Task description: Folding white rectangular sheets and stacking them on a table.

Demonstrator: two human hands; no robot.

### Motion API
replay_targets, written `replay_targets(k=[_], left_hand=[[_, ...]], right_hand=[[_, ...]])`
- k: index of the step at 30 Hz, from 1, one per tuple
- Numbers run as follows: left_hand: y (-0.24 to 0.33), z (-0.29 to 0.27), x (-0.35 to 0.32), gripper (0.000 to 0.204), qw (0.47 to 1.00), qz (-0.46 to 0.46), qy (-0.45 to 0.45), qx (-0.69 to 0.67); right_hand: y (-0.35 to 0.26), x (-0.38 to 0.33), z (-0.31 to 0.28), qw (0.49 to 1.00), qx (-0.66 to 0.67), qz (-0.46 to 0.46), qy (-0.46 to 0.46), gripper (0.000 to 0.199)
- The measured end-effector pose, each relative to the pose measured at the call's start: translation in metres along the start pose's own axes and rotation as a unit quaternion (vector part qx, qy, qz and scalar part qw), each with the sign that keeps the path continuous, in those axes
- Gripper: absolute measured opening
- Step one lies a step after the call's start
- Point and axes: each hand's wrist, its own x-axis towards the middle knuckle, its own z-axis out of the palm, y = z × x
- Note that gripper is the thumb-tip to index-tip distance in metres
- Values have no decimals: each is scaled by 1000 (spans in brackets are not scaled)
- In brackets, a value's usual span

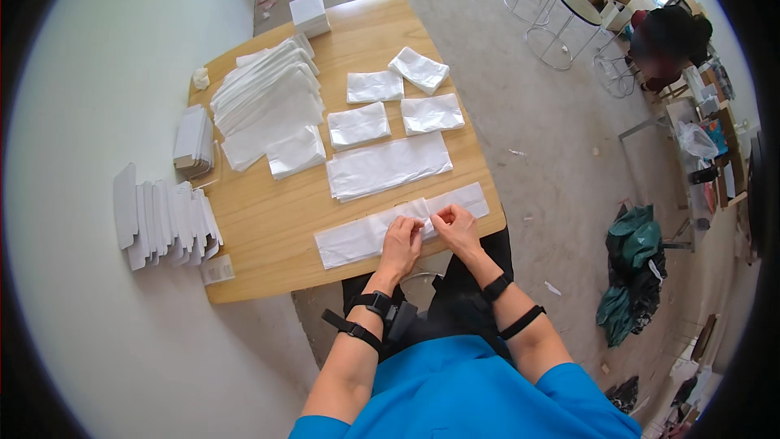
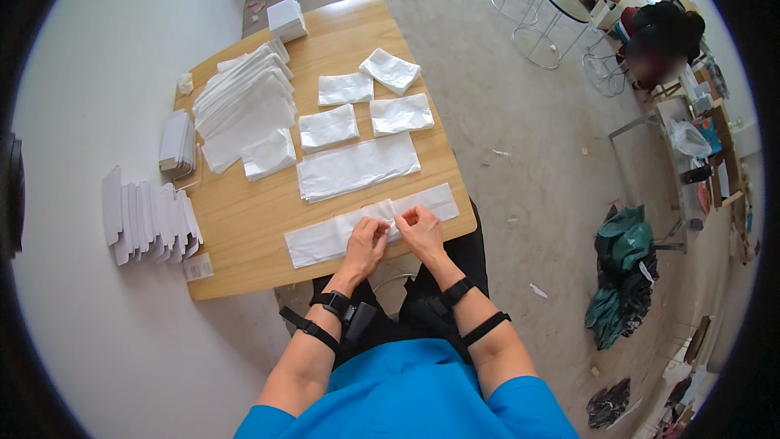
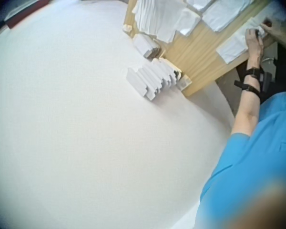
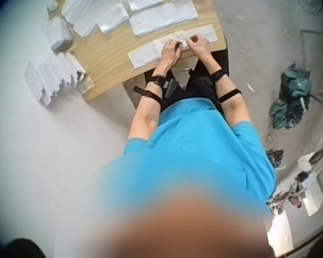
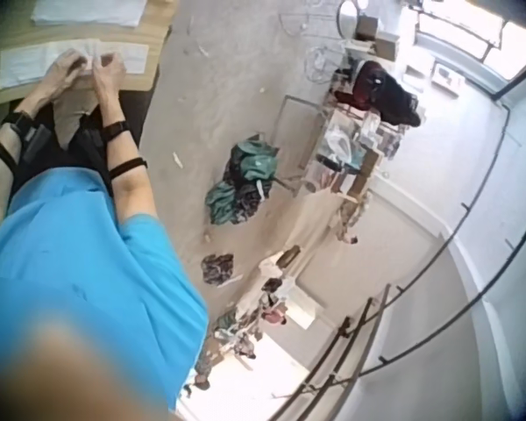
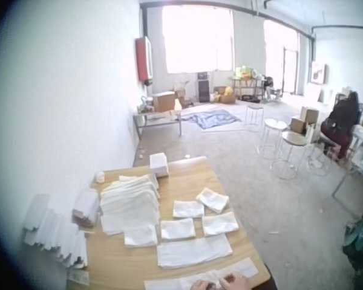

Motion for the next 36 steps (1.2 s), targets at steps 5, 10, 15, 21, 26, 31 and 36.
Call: replay_targets(k=[5, 10, 15, 21, 26, 31, 36], left_hand=[[7, -3, 2, 18, 997, -25, -26, -64], [4, -3, 3, 12, 996, -58, -36, -58], [-3, -3, 2, 10, 995, -63, -24, -74], [-4, -7, 3, 10, 991, -71, -31, -105], [-1, -13, 5, 11, 985, -108, -45, -129], [-5, -16, 6, 13, 986, -102, -60, -119], [-1, -21, 9, 13, 989, -89, -77, -94]], right_hand=[[7, -15, -4, 997, 66, -37, -28, 23], [-2, -20, 3, 995, 92, -45, -9, 23], [-8, -24, 0, 994, 87, -60, -16, 22], [-8, -28, 6, 998, 56, -32, 3, 18], [4, -29, 13, 997, 54, -29, 44, 15], [-13, -31, 14, 997, -11, -49, 60, 23], [-22, -16, 14, 993, -53, -64, 86, 31]])
